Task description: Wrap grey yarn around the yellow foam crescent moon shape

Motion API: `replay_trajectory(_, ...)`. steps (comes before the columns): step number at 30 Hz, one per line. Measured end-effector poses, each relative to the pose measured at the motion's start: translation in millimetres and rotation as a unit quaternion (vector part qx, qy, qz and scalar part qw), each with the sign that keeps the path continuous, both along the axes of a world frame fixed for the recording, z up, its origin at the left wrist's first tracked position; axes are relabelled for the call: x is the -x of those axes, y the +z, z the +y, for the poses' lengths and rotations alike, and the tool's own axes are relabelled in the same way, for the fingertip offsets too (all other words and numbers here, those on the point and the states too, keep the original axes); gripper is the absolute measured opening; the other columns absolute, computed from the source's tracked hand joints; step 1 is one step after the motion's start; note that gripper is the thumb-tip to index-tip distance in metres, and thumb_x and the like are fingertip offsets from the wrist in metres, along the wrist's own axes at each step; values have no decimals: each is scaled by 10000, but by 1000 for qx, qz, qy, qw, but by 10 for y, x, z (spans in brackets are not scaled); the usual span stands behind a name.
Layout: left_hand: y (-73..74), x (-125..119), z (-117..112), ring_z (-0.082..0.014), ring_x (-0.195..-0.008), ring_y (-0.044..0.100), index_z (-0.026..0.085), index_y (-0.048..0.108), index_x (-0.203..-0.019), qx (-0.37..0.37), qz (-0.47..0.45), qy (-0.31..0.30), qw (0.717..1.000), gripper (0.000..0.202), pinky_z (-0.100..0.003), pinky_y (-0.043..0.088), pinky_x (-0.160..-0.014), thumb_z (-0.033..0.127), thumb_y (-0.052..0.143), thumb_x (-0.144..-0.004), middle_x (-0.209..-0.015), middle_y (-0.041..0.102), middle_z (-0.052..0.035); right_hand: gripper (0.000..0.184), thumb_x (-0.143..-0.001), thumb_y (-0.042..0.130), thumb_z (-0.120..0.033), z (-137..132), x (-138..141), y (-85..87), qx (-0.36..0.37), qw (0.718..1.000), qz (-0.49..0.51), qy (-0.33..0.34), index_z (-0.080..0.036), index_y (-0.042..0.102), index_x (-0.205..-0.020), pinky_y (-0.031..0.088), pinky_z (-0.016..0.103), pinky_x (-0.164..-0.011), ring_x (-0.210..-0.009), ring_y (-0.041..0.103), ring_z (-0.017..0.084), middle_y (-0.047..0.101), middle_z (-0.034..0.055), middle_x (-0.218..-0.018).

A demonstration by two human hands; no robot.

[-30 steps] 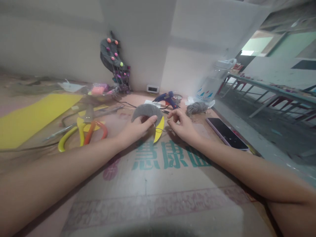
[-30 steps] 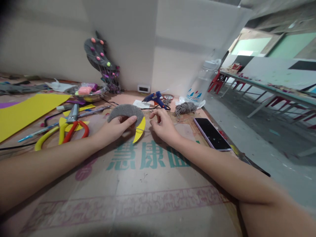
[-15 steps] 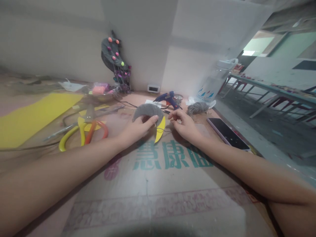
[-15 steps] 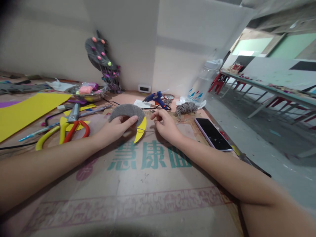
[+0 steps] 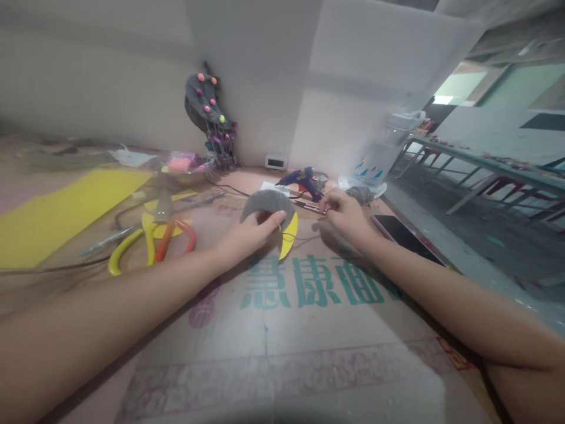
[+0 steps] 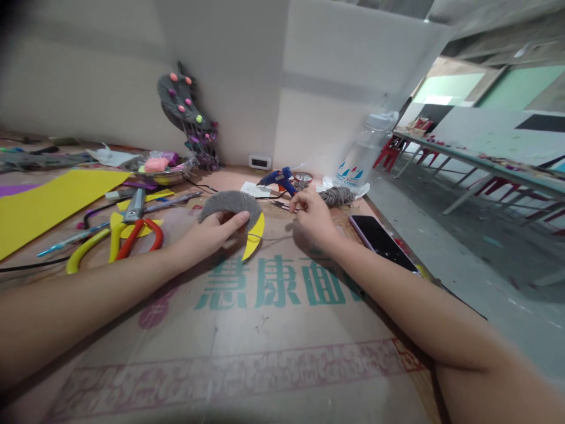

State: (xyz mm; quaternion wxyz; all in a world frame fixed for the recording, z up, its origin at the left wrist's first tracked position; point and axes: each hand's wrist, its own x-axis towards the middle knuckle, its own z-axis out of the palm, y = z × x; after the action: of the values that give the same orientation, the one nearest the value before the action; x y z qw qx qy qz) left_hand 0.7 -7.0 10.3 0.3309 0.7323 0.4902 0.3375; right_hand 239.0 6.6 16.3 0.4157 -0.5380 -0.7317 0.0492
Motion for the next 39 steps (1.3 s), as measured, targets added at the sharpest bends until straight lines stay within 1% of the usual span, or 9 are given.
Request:
replay_trajectory(4, 13, -10, -7, -272, -1090, 638, 221, 696, -1113, -5, -8, -2, 1000, 444, -356, 403, -1048, 525, 461, -890, -1090, 746, -53, 119, -686, 536, -136, 117, -122, 64, -40, 998, -4, -39, -201, 627, -728, 405, 324, -715, -734, 499, 181, 564, 28, -794)
replay_trajectory(8, -15, -11, 12, -270, -1073, 640, 205, 700, -1100, 1, -32, -19, 999, 462, -358, 419, -1029, 539, 464, -885, -1075, 744, -62, 223, -646, 494, -73, 257, -257, 92, -54, 995, 0, -84, -201, 626, -774, 407, 316, -709, -745, 504, 181, 541, 26, -809)
replay_trajectory(12, -27, -9, 15, -271, -1072, 640, 209, 709, -1079, 10, -36, -15, 999, 452, -366, 407, -1046, 541, 477, -878, -1043, 750, -61, 192, -654, 521, -80, 452, -317, 134, -9, 992, -5, -126, -198, 620, -766, 388, 296, -660, -673, 473, 172, 502, 2, -705)
replay_trajectory(15, -15, -7, -1, -269, -1092, 635, 216, 711, -1078, 11, -40, -12, 999, 438, -350, 407, -1050, 533, 480, -881, -1062, 749, -53, 222, -727, 636, -235, 637, -298, 163, 45, 987, -21, -153, -175, 655, -940, 392, 288, -656, -685, 493, 174, 544, -1, -719)
replay_trajectory(18, 0, -6, -15, -265, -1114, 626, 227, 714, -1073, -1, -38, -9, 999, 411, -329, 411, -1045, 514, 490, -881, -1090, 744, -42, 383, -759, 673, -312, 807, -245, 150, 108, 984, -38, -136, -124, 653, -1091, 424, 295, -680, -694, 545, 178, 628, 35, -780)
replay_trajectory(23, 8, -9, -17, -267, -1080, 640, 237, 721, -1045, -9, -34, -9, 999, 392, -324, 433, -1020, 510, 492, -882, -1072, 750, -29, 366, -750, 728, -331, 956, -116, 48, 148, 984, -46, -84, -127, 681, -1051, 468, 308, -795, -826, 631, 202, 718, 91, -906)
replay_trajectory(29, -2, -16, -18, -271, -1069, 649, 228, 718, -1047, 8, -49, -6, 999, 405, -334, 445, -1014, 523, 502, -874, -1078, 749, -40, 289, -733, 745, -339, 1041, 41, -14, 172, 979, -45, -97, -131, 700, -928, 496, 345, -787, -831, 657, 242, 730, 109, -857)
replay_trajectory(33, -8, -15, -22, -267, -1069, 653, 235, 713, -1065, 15, -58, -11, 998, 408, -329, 452, -1004, 528, 508, -869, -1094, 748, -39, 230, -728, 737, -326, 1045, 91, -12, 174, 977, -34, -116, -117, 704, -815, 500, 352, -757, -804, 665, 263, 723, 127, -792)
replay_trajectory(39, -21, -9, 2, -274, -1076, 642, 222, 719, -1006, 19, -46, -4, 999, 419, -353, 437, -1019, 543, 488, -870, -1073, 749, -51, 234, -836, 605, -311, 835, 80, 110, 141, 986, 40, -74, -130, 718, -929, 515, 293, -686, -749, 684, 203, 744, 105, -823)
